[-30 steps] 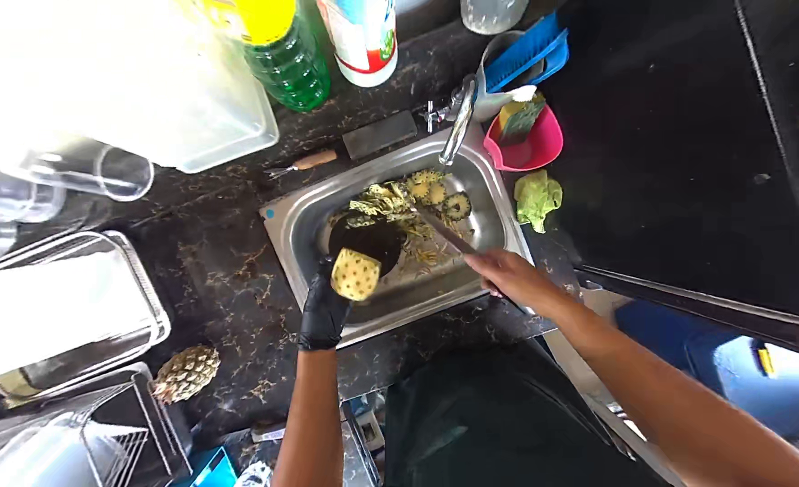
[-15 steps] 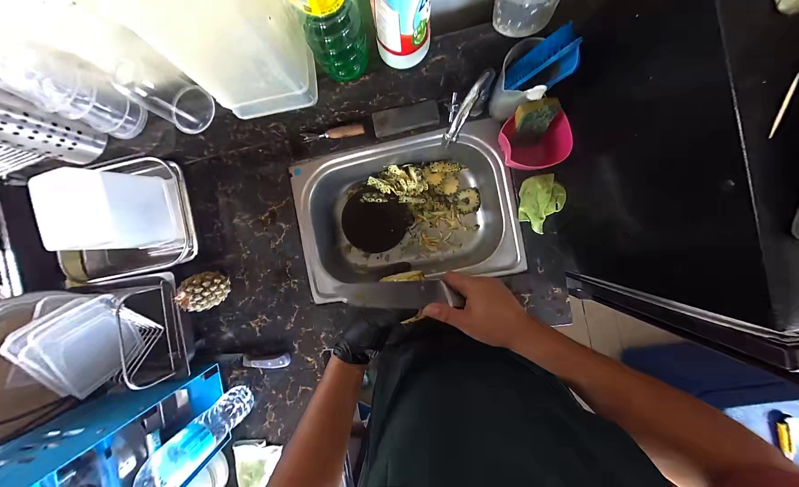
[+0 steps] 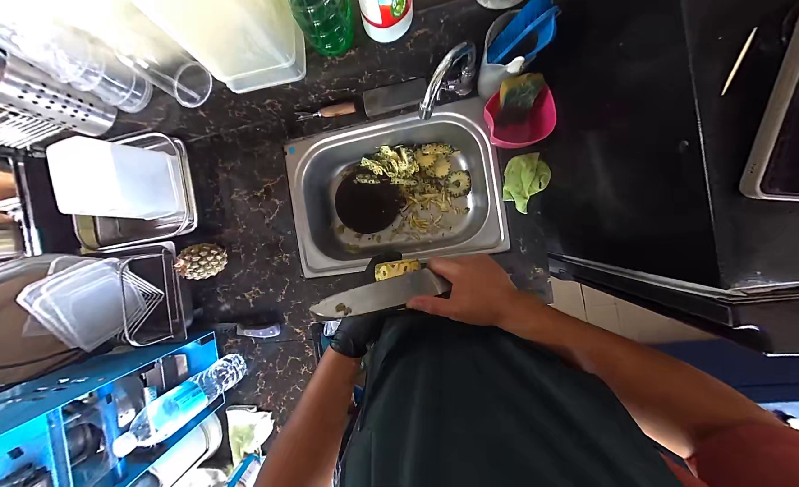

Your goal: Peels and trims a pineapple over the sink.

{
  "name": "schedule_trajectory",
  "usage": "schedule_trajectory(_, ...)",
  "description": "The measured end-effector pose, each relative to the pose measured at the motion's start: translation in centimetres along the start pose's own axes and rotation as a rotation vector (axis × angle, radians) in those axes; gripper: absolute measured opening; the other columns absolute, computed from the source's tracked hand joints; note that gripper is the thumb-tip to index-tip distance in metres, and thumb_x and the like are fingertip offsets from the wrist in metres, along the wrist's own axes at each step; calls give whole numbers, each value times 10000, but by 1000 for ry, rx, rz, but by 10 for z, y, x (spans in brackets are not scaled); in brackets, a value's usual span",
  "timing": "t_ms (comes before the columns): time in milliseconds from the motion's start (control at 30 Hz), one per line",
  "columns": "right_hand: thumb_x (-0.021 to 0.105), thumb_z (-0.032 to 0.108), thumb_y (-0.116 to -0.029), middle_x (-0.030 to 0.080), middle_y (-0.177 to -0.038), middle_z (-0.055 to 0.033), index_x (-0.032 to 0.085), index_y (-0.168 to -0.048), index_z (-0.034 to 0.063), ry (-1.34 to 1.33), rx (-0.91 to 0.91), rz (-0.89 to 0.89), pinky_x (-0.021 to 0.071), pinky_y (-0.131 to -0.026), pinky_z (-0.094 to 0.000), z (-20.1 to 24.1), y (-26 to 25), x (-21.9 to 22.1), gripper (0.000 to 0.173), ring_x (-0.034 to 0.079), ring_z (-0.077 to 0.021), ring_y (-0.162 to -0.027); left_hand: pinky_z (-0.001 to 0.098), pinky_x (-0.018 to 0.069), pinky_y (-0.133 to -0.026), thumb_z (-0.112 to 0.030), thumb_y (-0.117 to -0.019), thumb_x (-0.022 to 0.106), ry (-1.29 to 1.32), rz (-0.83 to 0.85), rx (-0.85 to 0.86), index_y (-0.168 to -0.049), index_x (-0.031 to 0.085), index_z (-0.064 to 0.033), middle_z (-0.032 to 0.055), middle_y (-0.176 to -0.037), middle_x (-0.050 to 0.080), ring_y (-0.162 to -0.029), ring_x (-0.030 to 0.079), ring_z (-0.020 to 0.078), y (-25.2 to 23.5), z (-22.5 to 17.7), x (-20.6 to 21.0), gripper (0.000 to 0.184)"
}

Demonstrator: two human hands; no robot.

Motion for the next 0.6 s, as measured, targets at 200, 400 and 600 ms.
schedule_trajectory(200,507,772,-920,688,-830,-147,718,-1039,104,-179,357,12,534,-741,-658,-83,-10,3,711,685,-361,-812,429,608,-893,-119,-651,909,-166,39,-44,-1362,522,-39,171,-1163,683,-1045,695,271,1,-27,10,814)
schedule_trajectory(400,510,755,-927,656,-794,-122,702,-976,75,-299,253,-19,536,-719,-601,-41,11,-3,709,661,-315,-775,417,600,-891,-99,-761,799,164,81,-88,-1285,499,-5,133,-1070,705,-983,711,219,1,-23,0,611)
schedule_trajectory(600,403,891,-855,637,-717,-44,668,-939,139,-102,-3,-93,520,-648,-499,15,11,4,802,670,-233,-731,239,593,-730,198,-850,406,302,-252,-209,-918,575,-38,51,-789,698,-758,694,102,32,-56,65,298)
Point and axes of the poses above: each hand's wrist, its own y-axis away from the middle knuckle, its own x-axis out of the palm, z = x × y, the point moved 1 cm from there along -y, towards the middle knuckle
